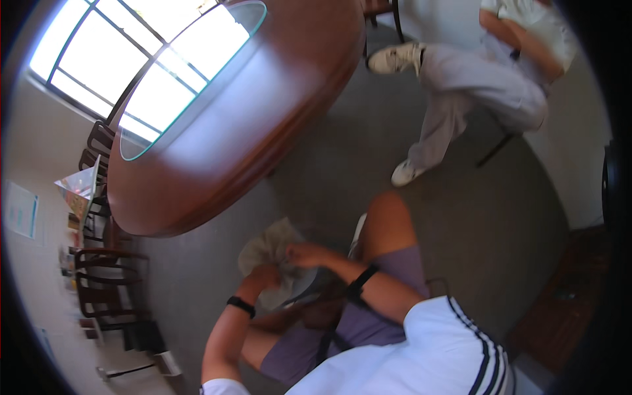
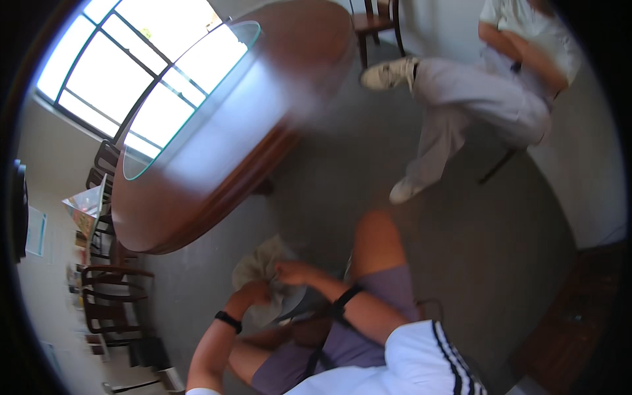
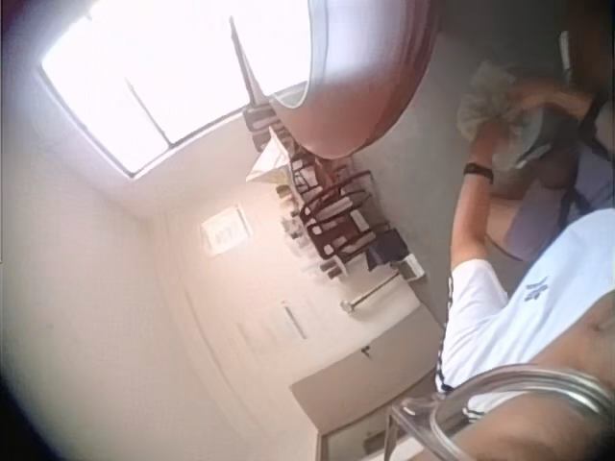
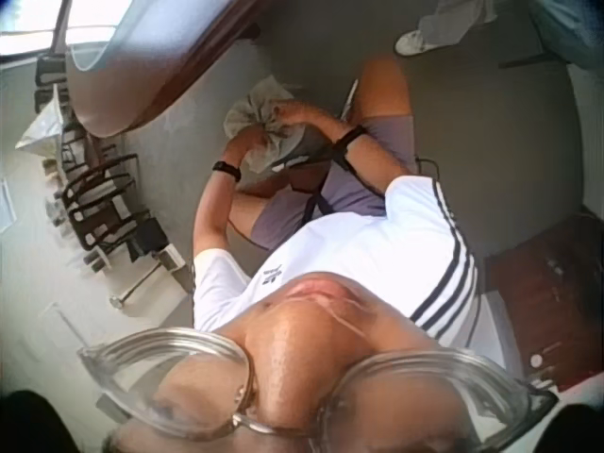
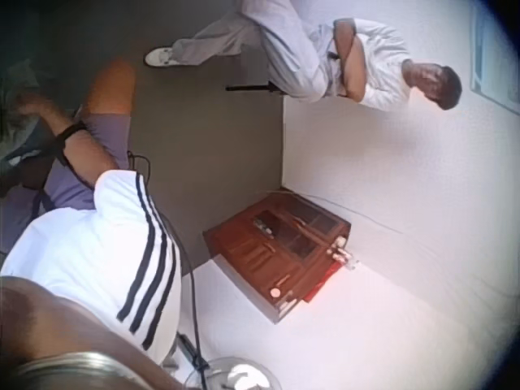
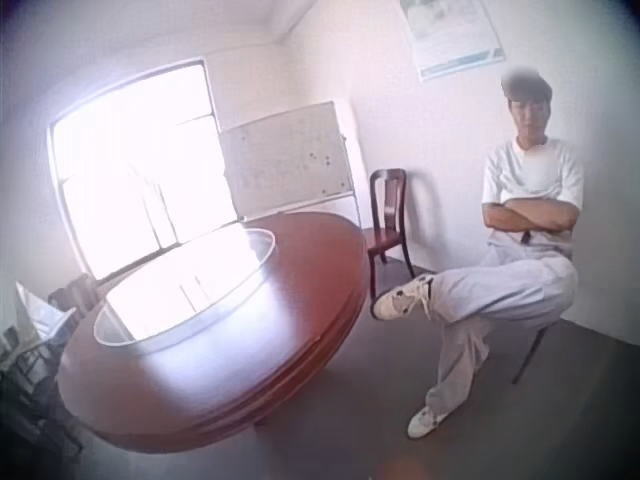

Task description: Wiping a wooden chair with a cloth.

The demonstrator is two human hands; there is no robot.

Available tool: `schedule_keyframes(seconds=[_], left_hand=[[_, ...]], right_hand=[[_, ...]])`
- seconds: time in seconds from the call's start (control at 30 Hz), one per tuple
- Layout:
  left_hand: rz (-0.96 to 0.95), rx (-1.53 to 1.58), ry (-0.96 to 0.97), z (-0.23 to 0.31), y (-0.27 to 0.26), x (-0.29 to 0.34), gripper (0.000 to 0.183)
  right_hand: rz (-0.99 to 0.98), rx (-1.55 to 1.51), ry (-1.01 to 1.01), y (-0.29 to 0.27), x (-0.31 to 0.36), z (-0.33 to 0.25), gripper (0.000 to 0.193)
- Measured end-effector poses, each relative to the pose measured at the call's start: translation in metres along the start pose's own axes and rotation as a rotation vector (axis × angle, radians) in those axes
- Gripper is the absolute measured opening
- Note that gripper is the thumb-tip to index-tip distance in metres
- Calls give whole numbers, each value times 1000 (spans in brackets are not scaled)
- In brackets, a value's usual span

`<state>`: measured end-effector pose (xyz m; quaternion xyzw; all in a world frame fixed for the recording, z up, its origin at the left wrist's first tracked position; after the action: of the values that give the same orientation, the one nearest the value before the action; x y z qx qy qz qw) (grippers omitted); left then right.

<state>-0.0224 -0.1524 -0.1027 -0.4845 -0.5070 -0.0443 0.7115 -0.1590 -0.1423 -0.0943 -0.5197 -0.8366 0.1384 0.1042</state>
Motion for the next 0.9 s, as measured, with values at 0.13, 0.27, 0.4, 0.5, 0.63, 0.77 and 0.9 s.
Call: schedule_keyframes(seconds=[0.13, 0.27, 0.4, 0.5, 0.63, 0.77, 0.9], left_hand=[[-358, -104, -77, 18, -6, -11, 37], [-465, -76, -104, 14, -17, -16, 44], [-754, 115, -174, -1, 3, -28, 55], [-903, 119, -189, 0, 8, -28, 58], [-976, 209, -239, 0, 11, -25, 44], [-975, 196, -217, 6, 7, -14, 43], [-850, 226, -250, -4, 11, -12, 43]], right_hand=[[111, -34, 12, -7, 14, 22, 28], [21, -10, 79, -17, 12, 7, 33], [-25, -95, 64, -17, 18, 13, 37], [-51, 2, 89, -21, 18, 14, 36], [43, -13, -9, -24, 14, 15, 35], [23, 64, -11, -20, 10, 9, 35], [48, 76, -48, -10, 4, 24, 35]])
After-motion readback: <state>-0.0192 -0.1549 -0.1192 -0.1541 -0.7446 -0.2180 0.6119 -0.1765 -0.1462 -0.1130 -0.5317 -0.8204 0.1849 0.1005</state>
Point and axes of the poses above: each hand's wrist, its own x-axis away from the middle knuckle, its own y-axis out of the palm, z = x × y, the point moved 8 cm from there along -x, towards the middle knuckle, and after that the axes turned 3 degrees about -y, right-handed, at the moved point
